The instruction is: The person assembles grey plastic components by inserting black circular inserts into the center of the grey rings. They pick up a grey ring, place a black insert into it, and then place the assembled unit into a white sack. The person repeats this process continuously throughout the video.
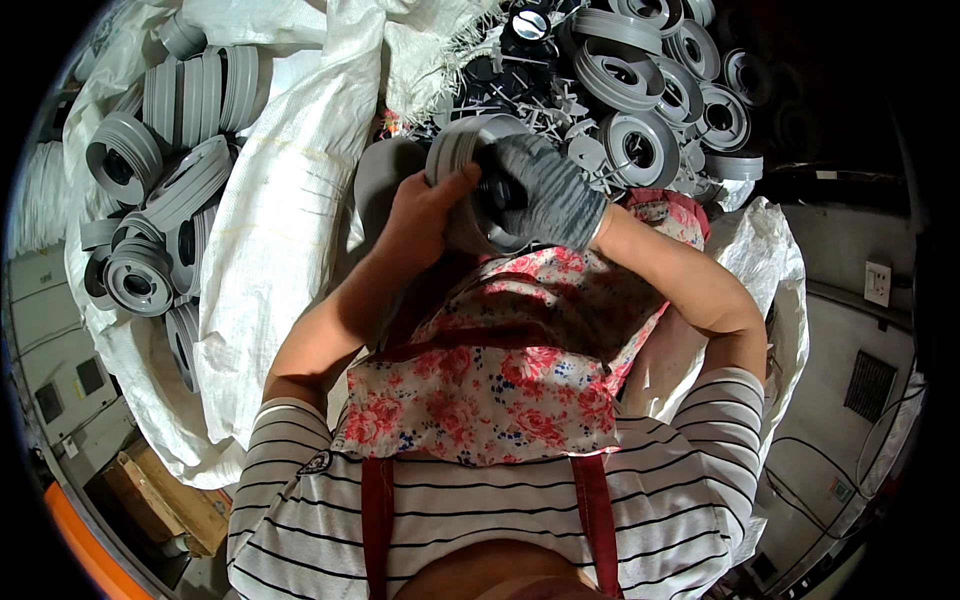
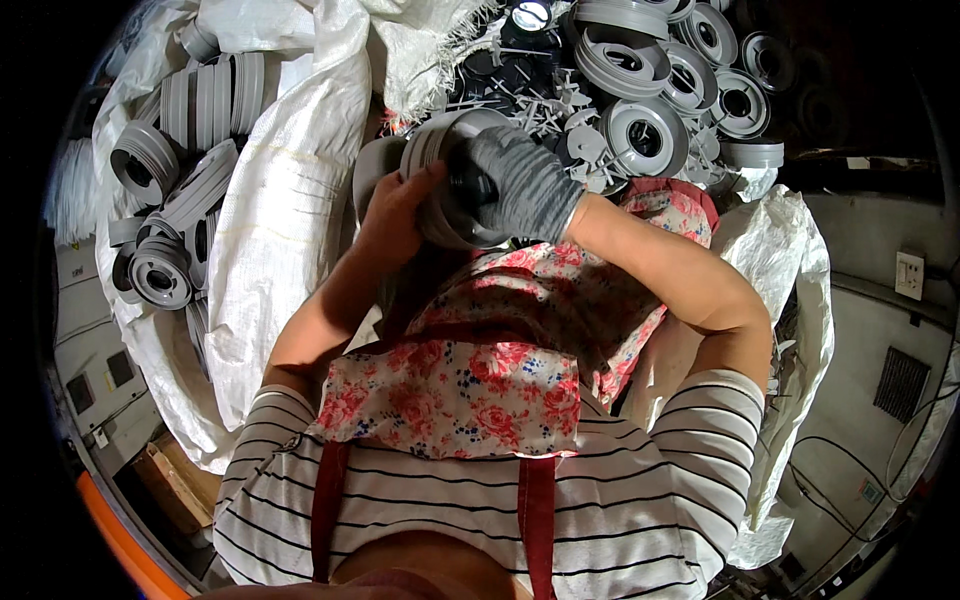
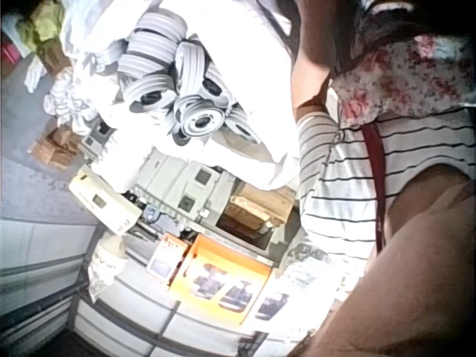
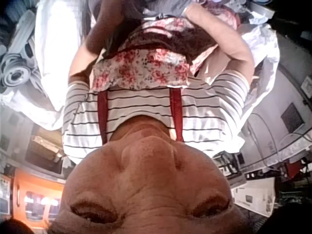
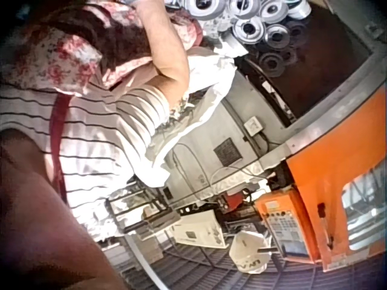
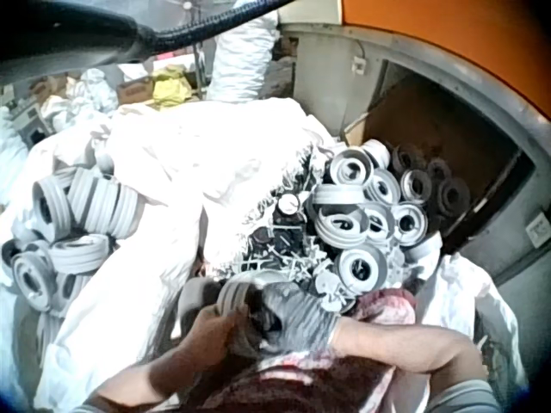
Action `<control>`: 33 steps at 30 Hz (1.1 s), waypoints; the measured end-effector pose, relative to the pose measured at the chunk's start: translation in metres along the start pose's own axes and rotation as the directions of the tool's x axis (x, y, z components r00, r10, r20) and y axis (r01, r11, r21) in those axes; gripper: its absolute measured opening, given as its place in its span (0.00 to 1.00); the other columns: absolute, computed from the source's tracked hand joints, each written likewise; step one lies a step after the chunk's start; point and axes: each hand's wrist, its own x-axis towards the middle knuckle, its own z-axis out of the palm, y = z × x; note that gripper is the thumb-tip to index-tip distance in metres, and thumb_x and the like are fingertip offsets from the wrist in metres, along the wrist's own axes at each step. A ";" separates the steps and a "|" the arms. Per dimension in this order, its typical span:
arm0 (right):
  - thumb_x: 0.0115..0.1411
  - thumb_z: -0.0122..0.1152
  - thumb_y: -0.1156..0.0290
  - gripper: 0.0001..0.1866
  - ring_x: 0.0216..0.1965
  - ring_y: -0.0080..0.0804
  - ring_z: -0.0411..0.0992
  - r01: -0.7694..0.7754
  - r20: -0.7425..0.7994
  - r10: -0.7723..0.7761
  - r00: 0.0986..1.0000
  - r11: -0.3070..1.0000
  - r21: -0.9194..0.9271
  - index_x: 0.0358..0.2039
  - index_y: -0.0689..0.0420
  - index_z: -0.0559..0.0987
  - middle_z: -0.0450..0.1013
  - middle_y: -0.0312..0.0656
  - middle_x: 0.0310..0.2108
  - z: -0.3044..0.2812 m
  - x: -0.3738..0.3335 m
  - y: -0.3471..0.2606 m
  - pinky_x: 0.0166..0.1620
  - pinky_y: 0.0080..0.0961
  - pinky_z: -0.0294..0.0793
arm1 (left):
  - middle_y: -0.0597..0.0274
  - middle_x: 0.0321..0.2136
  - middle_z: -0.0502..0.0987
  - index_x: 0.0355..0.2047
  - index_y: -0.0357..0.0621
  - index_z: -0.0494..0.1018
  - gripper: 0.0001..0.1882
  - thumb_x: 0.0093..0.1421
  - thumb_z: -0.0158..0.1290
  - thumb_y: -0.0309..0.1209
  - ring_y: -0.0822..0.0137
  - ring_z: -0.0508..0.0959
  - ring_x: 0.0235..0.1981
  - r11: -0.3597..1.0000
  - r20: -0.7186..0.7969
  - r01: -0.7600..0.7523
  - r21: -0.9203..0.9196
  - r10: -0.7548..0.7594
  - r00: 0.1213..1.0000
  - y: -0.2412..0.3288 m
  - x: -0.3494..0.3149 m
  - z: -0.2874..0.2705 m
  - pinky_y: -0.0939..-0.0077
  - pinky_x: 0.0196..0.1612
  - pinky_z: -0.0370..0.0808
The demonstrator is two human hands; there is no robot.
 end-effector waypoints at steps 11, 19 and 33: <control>0.43 0.64 0.64 0.31 0.48 0.54 0.66 0.114 0.042 -0.114 0.993 0.993 -0.009 0.50 0.60 0.70 0.67 0.55 0.48 0.003 0.000 -0.001 0.52 0.41 0.67 | 0.58 0.29 0.77 0.37 0.34 0.73 0.15 0.59 0.54 0.36 0.67 0.79 0.28 0.926 0.090 0.230 -0.299 -0.213 0.973 -0.008 0.006 -0.015 0.73 0.32 0.78; 0.49 0.67 0.48 0.30 0.30 0.34 0.76 -0.649 0.329 0.635 0.699 0.370 0.665 0.40 0.63 0.76 0.76 0.46 0.28 0.000 0.013 -0.007 0.33 0.28 0.75 | 0.65 0.32 0.74 0.42 0.37 0.68 0.18 0.55 0.60 0.34 0.76 0.73 0.31 0.983 -0.095 -0.155 0.100 0.164 0.982 -0.015 -0.004 0.009 0.79 0.34 0.73; 0.53 0.57 0.54 0.22 0.41 0.54 0.70 -0.355 -0.289 0.256 0.923 0.856 -0.376 0.39 0.60 0.74 0.73 0.55 0.37 -0.037 0.028 0.092 0.46 0.44 0.69 | 0.46 0.48 0.73 0.56 0.32 0.62 0.47 0.40 0.69 0.45 0.57 0.72 0.51 0.096 -0.088 -0.121 0.988 0.994 0.070 0.148 -0.003 -0.072 0.69 0.53 0.68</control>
